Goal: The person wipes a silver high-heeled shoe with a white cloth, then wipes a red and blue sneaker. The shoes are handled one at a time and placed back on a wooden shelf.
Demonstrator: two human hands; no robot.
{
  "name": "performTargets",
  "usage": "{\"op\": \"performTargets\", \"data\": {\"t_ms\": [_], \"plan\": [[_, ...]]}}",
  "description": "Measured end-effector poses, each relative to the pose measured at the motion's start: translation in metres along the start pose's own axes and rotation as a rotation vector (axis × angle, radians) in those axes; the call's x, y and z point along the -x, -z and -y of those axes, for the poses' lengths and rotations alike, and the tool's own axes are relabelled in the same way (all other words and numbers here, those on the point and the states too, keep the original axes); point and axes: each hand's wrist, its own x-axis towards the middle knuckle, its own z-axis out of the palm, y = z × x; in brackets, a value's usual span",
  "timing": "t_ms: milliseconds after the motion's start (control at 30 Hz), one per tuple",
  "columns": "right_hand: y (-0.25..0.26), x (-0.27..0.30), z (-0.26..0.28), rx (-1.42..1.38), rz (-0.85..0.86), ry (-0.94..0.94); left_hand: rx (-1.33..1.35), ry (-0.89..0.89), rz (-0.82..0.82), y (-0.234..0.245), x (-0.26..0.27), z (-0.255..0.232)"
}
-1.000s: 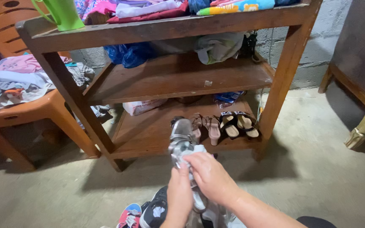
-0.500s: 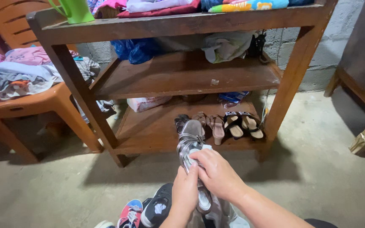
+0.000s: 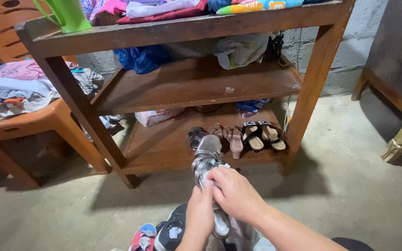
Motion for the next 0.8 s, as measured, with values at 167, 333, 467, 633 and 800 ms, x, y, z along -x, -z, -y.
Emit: {"op": "performTargets", "data": {"t_ms": [167,333,467,633,800], "plan": [[-0.002,0.003,0.011,-0.069,0.034,0.011,-0.084,-0.109,-0.114,0.015,-0.016,-0.004],[-0.008,0.003,0.000,-0.058,-0.054,0.056,-0.197,-0.137,-0.139,0.011,-0.005,-0.011],[-0.014,0.002,-0.019,0.047,-0.143,0.134,-0.343,-0.077,-0.074,-0.002,0.008,-0.019],[-0.009,0.001,-0.030,0.011,-0.141,0.142,-0.320,-0.050,-0.017,-0.006,0.003,-0.017],[-0.002,-0.002,-0.014,-0.051,0.009,0.235,-0.142,-0.118,-0.032,0.010,-0.009,-0.009]]}}
